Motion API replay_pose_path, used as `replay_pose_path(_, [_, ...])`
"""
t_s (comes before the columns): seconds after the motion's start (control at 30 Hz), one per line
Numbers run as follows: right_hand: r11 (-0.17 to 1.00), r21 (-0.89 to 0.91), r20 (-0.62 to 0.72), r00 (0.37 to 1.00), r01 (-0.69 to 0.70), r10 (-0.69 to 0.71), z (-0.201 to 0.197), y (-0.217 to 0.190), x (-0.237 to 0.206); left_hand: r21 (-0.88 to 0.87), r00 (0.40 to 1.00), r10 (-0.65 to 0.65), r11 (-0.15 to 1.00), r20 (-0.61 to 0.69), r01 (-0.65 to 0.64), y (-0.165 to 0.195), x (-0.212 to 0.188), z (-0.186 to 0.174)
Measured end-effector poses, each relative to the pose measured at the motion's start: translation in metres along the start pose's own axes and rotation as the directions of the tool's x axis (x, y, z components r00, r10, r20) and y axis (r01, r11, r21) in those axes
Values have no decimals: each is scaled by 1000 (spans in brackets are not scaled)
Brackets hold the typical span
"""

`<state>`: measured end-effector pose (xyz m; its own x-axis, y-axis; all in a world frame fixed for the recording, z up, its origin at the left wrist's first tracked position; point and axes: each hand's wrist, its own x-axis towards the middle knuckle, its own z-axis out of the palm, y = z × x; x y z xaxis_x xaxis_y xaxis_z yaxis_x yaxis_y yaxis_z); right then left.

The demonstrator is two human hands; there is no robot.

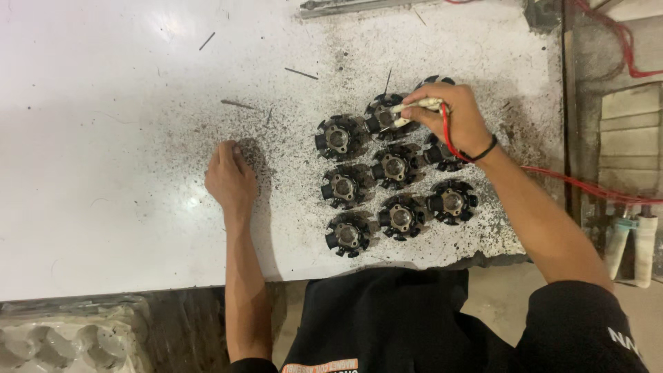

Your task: The person arranges black armature rotor parts on a workbench, uses a soldering iron to solder each part's center hub, and touches a probe to the parts. They connect red test leads to a testing machine, place finished parts into molded trays, and move parts across the bench.

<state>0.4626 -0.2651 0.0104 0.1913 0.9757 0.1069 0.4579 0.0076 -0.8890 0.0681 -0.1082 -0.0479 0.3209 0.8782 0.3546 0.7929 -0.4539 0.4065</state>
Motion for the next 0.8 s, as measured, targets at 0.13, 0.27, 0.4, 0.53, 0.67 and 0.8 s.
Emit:
replay_pose_path(0.13, [955,-251,7,987,157,-160,-1,-1,8,8,999,23,1000,-40,-22,5,3,-4])
replay_pose_path(0.27, [948,-265,25,984,178,-178,-7,-19,9,-6,999,2,1000,-33,-2,9,4,-6])
replay_pose_path(0.4, [946,-237,57,975,221,-214,-8,-44,-23,-16,999,29,999,-44,-29,5,2,-5])
replay_pose_path(0.53, [972,-219,37,996,82,-76,-4,-53,-68,-20,998,50,999,-47,-51,-2,0,1])
replay_pose_path(0.67, [983,-179,-49,998,-34,26,14,-38,-84,-22,1000,5,1000,-7,-5,-4,-1,4])
replay_pose_path(0.8, [981,-177,-57,994,84,-96,27,-24,-84,-8,996,64,998,-61,-64,-1,0,2])
